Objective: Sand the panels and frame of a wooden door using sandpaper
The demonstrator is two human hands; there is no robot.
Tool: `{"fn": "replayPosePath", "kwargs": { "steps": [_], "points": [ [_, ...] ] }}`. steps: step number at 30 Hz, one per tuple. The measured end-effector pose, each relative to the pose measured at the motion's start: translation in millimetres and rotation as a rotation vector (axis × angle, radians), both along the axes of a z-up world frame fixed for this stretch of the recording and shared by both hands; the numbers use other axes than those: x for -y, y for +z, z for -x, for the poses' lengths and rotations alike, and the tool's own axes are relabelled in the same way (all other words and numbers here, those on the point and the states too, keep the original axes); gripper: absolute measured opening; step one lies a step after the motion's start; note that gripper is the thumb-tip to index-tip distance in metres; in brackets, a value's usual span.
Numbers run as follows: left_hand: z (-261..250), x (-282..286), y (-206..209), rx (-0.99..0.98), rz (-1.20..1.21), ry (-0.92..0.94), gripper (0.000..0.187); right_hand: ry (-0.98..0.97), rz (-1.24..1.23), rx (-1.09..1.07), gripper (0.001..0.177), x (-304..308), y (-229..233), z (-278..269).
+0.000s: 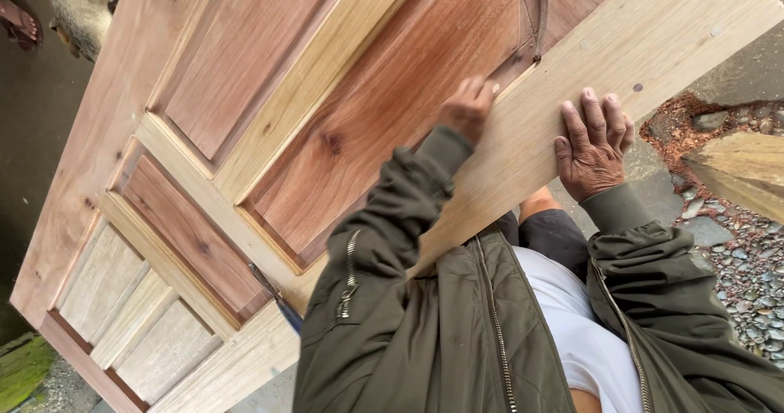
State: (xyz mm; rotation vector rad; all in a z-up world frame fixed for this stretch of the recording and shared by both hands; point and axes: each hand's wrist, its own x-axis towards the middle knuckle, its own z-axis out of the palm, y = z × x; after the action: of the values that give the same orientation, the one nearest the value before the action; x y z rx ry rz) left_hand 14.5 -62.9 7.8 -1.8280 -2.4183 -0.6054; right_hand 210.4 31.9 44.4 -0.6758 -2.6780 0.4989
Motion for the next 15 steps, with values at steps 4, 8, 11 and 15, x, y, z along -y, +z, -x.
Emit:
{"fn": "replayPosePath", "kwargs": {
  "steps": [4,8,11,15],
  "points": [
    [1,-28,-20,-0.041,-0.133,0.030,0.017,0.009,-0.020,-0.003,0.041,0,3,1],
    [2,35,15,-0.004,-0.037,0.033,0.008,0.015,0.021,0.007,0.042,1,3,-1],
    [2,53,33,-0.071,-0.059,0.052,0.007,0.001,0.003,-0.013,0.042,0,2,0],
    [4,15,22,-0.146,-0.153,-0.009,0.013,-0.020,-0.015,-0.009,0.042,1,-3,-1]
  ]
}}
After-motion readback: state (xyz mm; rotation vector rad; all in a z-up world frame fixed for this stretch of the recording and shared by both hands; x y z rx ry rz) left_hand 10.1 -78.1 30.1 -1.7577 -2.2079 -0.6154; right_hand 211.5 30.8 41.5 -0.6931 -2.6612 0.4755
